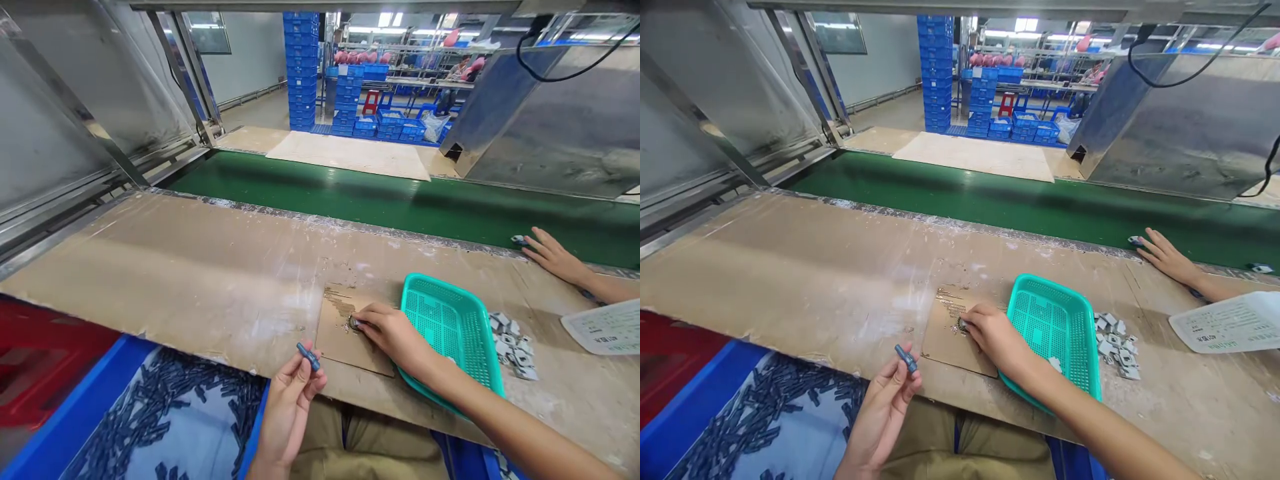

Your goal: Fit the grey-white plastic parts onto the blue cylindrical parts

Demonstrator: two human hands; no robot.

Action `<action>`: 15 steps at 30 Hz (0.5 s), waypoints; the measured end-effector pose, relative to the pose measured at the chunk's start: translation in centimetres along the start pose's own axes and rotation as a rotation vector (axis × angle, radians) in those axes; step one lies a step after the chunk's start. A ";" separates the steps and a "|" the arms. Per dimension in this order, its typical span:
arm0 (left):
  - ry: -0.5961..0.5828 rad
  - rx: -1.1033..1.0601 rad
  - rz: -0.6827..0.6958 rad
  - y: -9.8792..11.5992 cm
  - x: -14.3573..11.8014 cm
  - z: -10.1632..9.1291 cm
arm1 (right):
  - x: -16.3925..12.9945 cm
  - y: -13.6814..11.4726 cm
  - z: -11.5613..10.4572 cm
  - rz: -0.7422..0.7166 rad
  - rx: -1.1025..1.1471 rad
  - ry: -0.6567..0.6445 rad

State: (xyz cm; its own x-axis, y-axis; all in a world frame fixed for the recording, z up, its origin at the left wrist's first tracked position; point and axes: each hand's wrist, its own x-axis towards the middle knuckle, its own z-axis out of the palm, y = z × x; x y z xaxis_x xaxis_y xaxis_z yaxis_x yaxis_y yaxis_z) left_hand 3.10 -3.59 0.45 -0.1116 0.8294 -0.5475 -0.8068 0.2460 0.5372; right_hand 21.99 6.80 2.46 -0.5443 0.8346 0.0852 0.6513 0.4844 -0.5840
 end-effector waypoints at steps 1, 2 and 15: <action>-0.021 0.019 0.001 -0.2 0.1 0.0 | 0.0 -0.1 -0.1 0.002 0.016 0.004; -0.039 0.038 0.000 -0.3 0.2 0.1 | -0.1 -0.2 -0.2 0.009 0.044 0.019; -0.178 0.015 -0.097 -3.5 0.6 5.1 | -3.6 -4.2 -3.7 0.498 0.796 0.092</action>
State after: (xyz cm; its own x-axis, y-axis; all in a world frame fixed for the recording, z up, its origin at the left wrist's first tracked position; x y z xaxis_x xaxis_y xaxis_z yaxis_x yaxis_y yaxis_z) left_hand 8.79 -1.42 1.54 0.0717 0.8769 -0.4753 -0.8002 0.3351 0.4974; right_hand 23.14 2.75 7.56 -0.2347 0.9312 -0.2788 0.2263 -0.2266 -0.9473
